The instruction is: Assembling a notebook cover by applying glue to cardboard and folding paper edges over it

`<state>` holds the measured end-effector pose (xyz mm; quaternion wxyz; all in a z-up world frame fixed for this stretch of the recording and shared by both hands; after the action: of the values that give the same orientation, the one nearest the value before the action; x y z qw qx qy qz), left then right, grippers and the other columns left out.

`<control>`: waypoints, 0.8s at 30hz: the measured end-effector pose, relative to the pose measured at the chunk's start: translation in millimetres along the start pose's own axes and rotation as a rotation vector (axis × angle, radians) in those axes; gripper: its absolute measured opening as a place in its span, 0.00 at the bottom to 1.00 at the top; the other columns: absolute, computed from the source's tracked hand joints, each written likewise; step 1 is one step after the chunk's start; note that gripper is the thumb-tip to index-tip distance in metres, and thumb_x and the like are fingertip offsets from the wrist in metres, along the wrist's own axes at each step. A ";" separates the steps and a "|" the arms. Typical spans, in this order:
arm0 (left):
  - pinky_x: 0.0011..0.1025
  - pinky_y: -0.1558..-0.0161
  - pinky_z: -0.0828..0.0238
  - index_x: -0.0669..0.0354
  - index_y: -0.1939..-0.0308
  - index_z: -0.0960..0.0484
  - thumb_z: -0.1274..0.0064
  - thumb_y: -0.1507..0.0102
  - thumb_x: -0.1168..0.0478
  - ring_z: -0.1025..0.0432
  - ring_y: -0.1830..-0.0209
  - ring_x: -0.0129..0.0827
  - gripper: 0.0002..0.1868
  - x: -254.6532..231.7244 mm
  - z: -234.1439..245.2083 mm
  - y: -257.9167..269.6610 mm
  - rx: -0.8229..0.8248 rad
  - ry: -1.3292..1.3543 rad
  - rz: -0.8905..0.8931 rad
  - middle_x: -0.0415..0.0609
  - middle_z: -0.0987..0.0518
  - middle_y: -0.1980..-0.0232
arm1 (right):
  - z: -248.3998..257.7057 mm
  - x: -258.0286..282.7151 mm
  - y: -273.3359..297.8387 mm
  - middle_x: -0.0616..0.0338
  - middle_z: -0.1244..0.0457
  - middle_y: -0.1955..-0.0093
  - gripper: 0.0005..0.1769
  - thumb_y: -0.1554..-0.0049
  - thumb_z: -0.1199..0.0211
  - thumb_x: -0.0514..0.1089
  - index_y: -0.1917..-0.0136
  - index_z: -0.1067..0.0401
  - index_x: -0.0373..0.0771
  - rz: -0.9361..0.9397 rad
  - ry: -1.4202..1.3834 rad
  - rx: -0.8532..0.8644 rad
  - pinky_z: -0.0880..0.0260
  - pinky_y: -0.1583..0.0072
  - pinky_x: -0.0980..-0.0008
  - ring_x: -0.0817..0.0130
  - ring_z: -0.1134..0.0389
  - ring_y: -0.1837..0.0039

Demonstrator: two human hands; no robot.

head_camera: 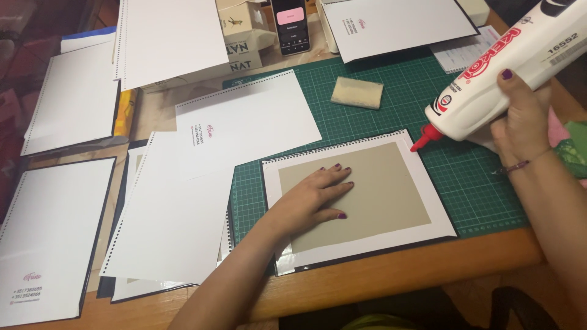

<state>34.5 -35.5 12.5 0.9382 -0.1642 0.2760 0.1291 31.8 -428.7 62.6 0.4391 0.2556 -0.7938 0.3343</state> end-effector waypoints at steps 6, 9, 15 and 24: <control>0.48 0.21 0.57 0.63 0.29 0.31 0.42 0.35 0.53 0.48 0.19 0.54 0.33 0.6 -0.3 0.4 -0.020 0.046 0.012 0.63 0.39 0.22 | -1.2 10.7 10.6 0.61 0.30 0.34 0.37 0.48 0.25 0.45 0.29 0.34 0.43 0.011 0.014 0.016 0.17 0.27 0.66 0.69 0.26 0.32; 0.48 0.22 0.56 0.63 0.29 0.30 0.42 0.35 0.53 0.47 0.19 0.55 0.33 2.9 -2.5 0.4 -0.021 0.034 -0.002 0.64 0.38 0.22 | -4.9 21.5 20.4 0.64 0.31 0.33 0.34 0.47 0.26 0.48 0.29 0.32 0.44 0.002 0.103 0.040 0.17 0.29 0.68 0.71 0.27 0.31; 0.48 0.21 0.56 0.62 0.28 0.31 0.41 0.35 0.54 0.48 0.19 0.54 0.34 6.4 -4.3 1.0 -0.019 0.047 -0.006 0.63 0.39 0.22 | 2.7 21.4 23.7 0.63 0.32 0.31 0.36 0.46 0.27 0.45 0.27 0.36 0.46 0.013 0.070 0.062 0.20 0.25 0.63 0.69 0.29 0.29; 0.48 0.22 0.57 0.61 0.28 0.31 0.42 0.35 0.52 0.49 0.19 0.54 0.34 4.0 -2.4 0.4 -0.001 0.041 0.020 0.62 0.40 0.21 | 7.6 33.1 41.1 0.66 0.32 0.33 0.38 0.47 0.27 0.48 0.27 0.37 0.49 -0.078 0.154 0.028 0.15 0.33 0.62 0.69 0.27 0.30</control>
<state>36.5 -35.4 8.2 0.9310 -0.1645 0.2967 0.1350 -16.9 -411.7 75.8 0.5080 0.2662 -0.7421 0.3469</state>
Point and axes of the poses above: each hand's wrist, its own y-axis away from the middle knuckle, its own z-axis out of the back of the hand, x = y × z, the point moved 5 cm from there along -y, towards the middle knuckle
